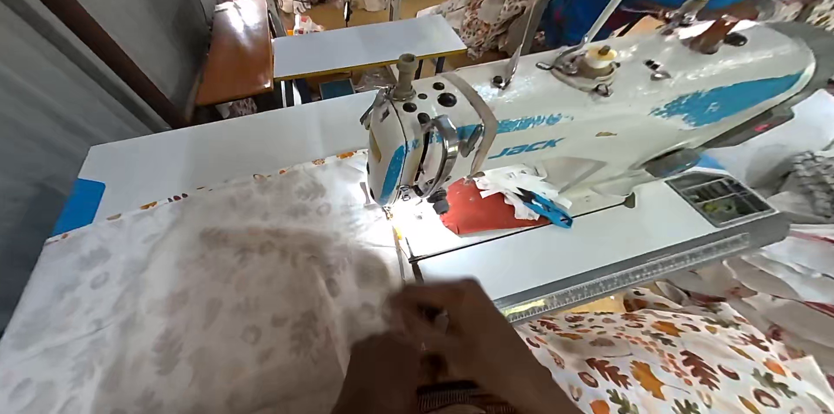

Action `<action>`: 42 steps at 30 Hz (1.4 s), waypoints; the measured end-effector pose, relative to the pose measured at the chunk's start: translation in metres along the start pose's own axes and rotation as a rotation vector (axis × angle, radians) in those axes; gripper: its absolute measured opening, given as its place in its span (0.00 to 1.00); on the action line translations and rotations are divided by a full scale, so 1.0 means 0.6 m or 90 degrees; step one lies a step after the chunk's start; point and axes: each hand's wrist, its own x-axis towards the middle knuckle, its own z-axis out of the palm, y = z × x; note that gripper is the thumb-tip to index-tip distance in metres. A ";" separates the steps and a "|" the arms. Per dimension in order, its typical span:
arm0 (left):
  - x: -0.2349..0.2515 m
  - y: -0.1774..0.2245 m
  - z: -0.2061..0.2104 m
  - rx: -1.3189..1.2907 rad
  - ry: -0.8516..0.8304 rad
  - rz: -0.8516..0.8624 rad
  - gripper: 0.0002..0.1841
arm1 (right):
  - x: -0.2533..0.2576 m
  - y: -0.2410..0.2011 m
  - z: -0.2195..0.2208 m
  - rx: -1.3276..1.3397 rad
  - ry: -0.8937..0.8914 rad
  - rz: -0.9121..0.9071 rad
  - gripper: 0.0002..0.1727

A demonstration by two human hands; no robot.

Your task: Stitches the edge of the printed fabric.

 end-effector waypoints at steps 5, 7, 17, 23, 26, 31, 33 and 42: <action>-0.010 0.022 0.000 0.026 -0.017 -0.019 0.15 | 0.083 0.075 0.084 -0.320 0.241 0.193 0.27; -0.002 0.032 -0.017 0.044 -0.124 -0.058 0.18 | 0.060 0.085 0.101 -0.349 0.297 0.145 0.26; -0.008 -0.013 0.046 -0.014 0.141 0.103 0.11 | 0.045 0.089 0.105 -0.379 0.324 0.109 0.20; 0.021 -0.031 0.077 -0.032 0.410 0.122 0.08 | 0.037 0.078 0.095 -0.383 0.273 0.116 0.19; 0.044 -0.051 0.078 -0.089 0.486 0.125 0.08 | 0.030 0.078 0.095 -0.377 0.272 0.105 0.19; 0.103 -0.087 0.055 -0.180 0.532 0.093 0.08 | 0.024 0.086 0.097 -0.334 0.313 0.062 0.10; 0.124 -0.097 0.035 -0.160 0.539 0.104 0.05 | 0.029 0.093 0.093 -0.309 0.325 0.049 0.05; 0.193 -0.134 -0.066 -0.137 0.520 0.128 0.03 | 0.106 0.123 0.075 -0.321 0.300 -0.038 0.08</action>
